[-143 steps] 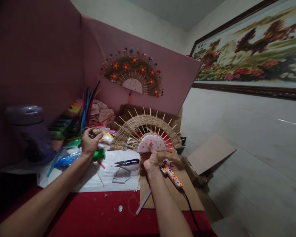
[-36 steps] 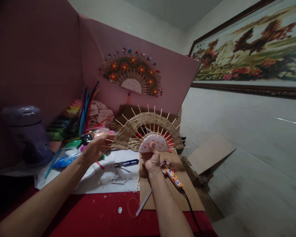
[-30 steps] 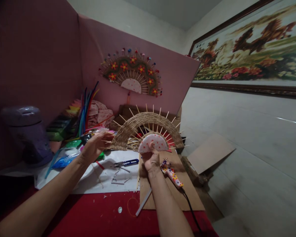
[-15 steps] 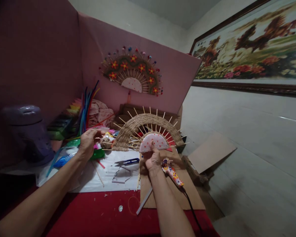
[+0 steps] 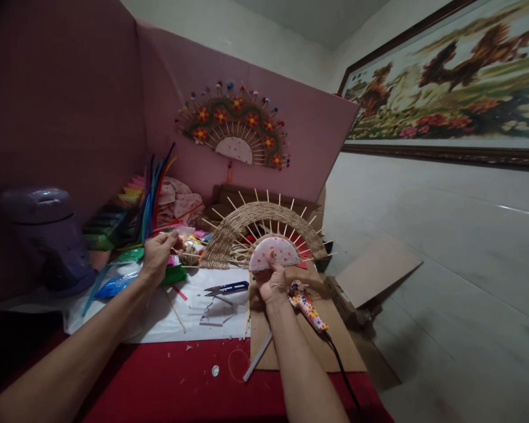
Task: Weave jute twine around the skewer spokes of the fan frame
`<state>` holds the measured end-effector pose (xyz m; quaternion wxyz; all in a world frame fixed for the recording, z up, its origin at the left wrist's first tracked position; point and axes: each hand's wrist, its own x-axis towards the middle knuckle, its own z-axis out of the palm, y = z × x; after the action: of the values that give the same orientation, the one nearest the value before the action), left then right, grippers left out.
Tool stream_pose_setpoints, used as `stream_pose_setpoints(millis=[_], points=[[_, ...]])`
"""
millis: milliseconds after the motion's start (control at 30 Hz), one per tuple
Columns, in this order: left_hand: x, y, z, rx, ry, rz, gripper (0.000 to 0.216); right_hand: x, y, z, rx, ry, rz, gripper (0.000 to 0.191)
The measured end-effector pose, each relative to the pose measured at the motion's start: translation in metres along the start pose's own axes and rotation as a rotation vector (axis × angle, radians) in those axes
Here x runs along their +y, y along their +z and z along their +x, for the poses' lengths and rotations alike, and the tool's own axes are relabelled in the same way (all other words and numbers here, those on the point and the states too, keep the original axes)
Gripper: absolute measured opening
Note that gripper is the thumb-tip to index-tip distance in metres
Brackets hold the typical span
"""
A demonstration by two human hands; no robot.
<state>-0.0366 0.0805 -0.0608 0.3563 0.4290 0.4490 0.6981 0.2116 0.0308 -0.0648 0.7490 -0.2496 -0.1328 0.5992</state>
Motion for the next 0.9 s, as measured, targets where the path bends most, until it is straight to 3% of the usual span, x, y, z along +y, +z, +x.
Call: stream_pose_setpoints(millis=[167, 367, 433, 733, 900], points=[[0.001, 0.0, -0.004, -0.123, -0.097, -0.131, 0.017, 0.0, -0.002, 0.002, 0.006, 0.008, 0.012, 0.025], [0.012, 0.003, -0.013, -0.474, -0.278, -0.316, 0.02, 0.0, -0.003, 0.004, -0.006, 0.028, 0.02, 0.026], [0.016, 0.004, -0.015, -0.532, -0.305, -0.315, 0.023, 0.0, -0.003, 0.004, -0.014, 0.027, -0.01, 0.026], [0.012, 0.001, -0.009, -0.459, -0.289, -0.303, 0.025, 0.004, 0.001, 0.0, 0.002, 0.046, -0.06, 0.021], [0.017, 0.0, 0.0, -0.109, -0.12, -0.106, 0.018, 0.014, -0.001, 0.004, 0.02, 0.031, -0.154, 0.03]])
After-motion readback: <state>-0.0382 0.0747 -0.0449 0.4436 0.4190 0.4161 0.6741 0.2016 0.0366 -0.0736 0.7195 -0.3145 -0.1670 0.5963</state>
